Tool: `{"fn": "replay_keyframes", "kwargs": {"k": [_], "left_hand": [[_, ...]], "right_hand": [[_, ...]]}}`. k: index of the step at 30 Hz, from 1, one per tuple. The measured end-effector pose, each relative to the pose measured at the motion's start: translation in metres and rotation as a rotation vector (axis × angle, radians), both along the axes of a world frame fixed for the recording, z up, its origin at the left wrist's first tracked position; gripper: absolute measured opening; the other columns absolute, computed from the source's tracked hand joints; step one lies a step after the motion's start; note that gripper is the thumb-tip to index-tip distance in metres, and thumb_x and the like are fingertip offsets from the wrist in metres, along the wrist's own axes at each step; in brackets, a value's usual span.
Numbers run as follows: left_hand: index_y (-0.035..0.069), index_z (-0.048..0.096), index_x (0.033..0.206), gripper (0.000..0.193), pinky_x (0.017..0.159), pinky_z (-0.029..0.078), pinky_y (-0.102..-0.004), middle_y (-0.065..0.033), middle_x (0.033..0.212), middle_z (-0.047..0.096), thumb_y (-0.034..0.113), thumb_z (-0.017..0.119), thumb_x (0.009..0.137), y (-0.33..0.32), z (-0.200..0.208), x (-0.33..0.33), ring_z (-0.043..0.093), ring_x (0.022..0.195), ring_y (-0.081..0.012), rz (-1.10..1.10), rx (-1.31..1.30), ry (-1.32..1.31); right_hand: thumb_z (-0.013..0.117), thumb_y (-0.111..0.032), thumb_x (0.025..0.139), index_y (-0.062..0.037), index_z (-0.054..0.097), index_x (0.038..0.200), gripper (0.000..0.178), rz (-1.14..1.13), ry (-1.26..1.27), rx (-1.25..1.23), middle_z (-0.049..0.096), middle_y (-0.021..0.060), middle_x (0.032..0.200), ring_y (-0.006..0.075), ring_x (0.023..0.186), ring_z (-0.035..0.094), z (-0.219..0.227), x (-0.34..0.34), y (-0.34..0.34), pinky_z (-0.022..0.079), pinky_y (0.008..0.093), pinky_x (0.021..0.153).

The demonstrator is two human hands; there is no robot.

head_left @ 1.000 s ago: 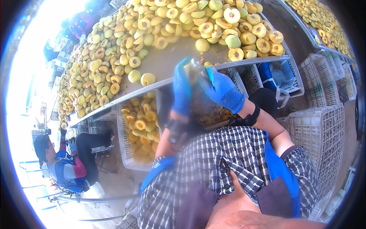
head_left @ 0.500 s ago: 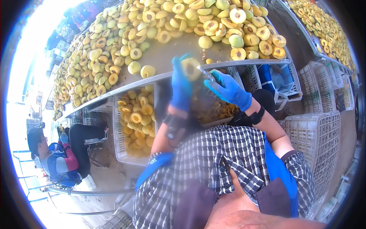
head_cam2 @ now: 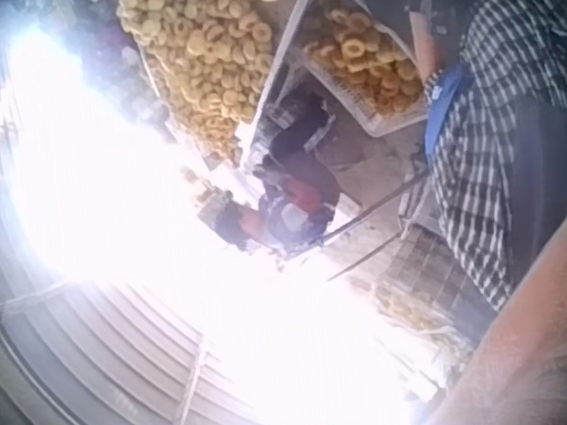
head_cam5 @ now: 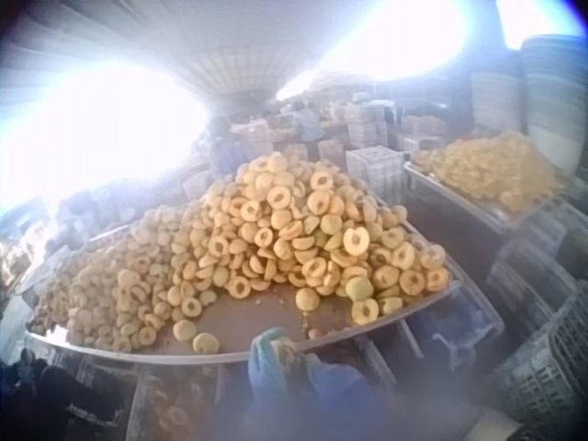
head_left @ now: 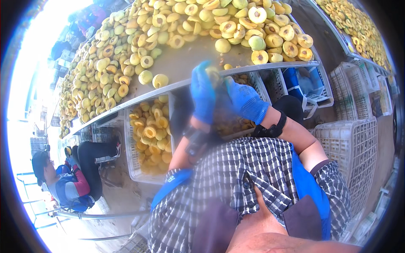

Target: Using a manual pitting tool to remove stones/pits from halved fruit on an industrial processing table.

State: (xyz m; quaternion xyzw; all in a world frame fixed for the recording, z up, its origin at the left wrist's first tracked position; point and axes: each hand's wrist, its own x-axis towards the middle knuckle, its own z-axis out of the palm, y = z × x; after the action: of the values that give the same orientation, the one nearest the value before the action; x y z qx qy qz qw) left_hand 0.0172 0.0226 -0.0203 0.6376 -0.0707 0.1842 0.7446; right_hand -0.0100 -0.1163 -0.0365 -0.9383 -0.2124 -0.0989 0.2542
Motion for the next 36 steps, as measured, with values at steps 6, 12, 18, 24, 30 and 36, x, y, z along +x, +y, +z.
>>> {"fn": "replay_keyframes", "kwargs": {"k": [6, 12, 18, 24, 30, 36], "left_hand": [[0.004, 0.060, 0.106, 0.023, 0.055, 0.047, -0.0238, -0.0003, 0.082, 0.057, 0.020, 0.043, 0.103, -0.003, 0.011, -0.004, 0.054, 0.066, -0.0109, -0.117, -0.118, 0.233], [-0.001, 0.058, 0.115, 0.042, 0.077, 0.052, -0.0287, -0.0057, 0.098, 0.062, 0.037, 0.042, 0.103, 0.030, -0.016, 0.019, 0.060, 0.085, -0.0141, -0.339, 0.257, 0.179], [0.002, 0.057, 0.116, 0.024, 0.069, 0.053, -0.0336, -0.0130, 0.094, 0.062, 0.005, 0.053, 0.092, 0.014, -0.032, 0.020, 0.062, 0.076, -0.0243, 0.205, 0.687, -0.507], [0.001, 0.063, 0.104, 0.019, 0.066, 0.052, -0.0298, -0.0112, 0.087, 0.064, 0.015, 0.054, 0.095, 0.013, 0.010, 0.005, 0.063, 0.074, -0.0199, -0.385, 0.111, 0.036], [0.001, 0.064, 0.104, 0.024, 0.067, 0.052, -0.0306, -0.0092, 0.088, 0.065, 0.021, 0.055, 0.096, 0.006, -0.006, 0.009, 0.063, 0.074, -0.0192, -0.443, -0.289, 0.454], [0.003, 0.069, 0.099, 0.026, 0.073, 0.052, -0.0385, -0.0156, 0.089, 0.069, 0.026, 0.067, 0.087, 0.107, -0.007, -0.008, 0.067, 0.081, -0.0296, 0.234, 0.962, -0.094]], "right_hand": [[0.049, -0.012, 0.092, 0.0047, 0.044, 0.130, 0.042, 0.158, -0.049, -0.062, 0.064, 0.0222, 0.095, 0.0334, 0.089, 0.065, -0.026, -0.001, -0.006, 0.051, 0.0411, 0.076], [0.045, -0.011, 0.096, -0.0003, 0.055, 0.116, 0.025, 0.332, 0.018, 0.164, 0.061, 0.0100, 0.102, 0.0155, 0.083, 0.059, 0.012, -0.004, -0.006, 0.050, 0.0273, 0.073], [0.056, -0.030, 0.098, -0.0080, 0.052, 0.115, 0.028, 0.144, 1.027, 0.946, 0.054, -0.0015, 0.071, 0.0104, 0.050, 0.052, 0.029, -0.005, -0.003, 0.041, 0.0228, 0.045], [0.048, -0.028, 0.102, -0.0051, 0.059, 0.110, 0.027, 0.212, 1.422, 1.062, 0.051, -0.0051, 0.071, 0.0038, 0.057, 0.047, 0.029, -0.005, -0.025, 0.038, 0.0186, 0.046], [0.046, -0.032, 0.101, -0.0048, 0.059, 0.110, 0.031, 0.391, 1.778, 1.594, 0.034, -0.0061, 0.055, 0.0050, 0.037, 0.029, -0.019, -0.003, -0.033, 0.024, 0.0224, 0.032], [0.044, -0.030, 0.102, -0.0029, 0.057, 0.112, 0.032, 0.239, 1.710, 1.395, 0.037, -0.0028, 0.055, 0.0082, 0.037, 0.036, -0.024, -0.022, -0.058, 0.030, 0.0236, 0.034]]}}
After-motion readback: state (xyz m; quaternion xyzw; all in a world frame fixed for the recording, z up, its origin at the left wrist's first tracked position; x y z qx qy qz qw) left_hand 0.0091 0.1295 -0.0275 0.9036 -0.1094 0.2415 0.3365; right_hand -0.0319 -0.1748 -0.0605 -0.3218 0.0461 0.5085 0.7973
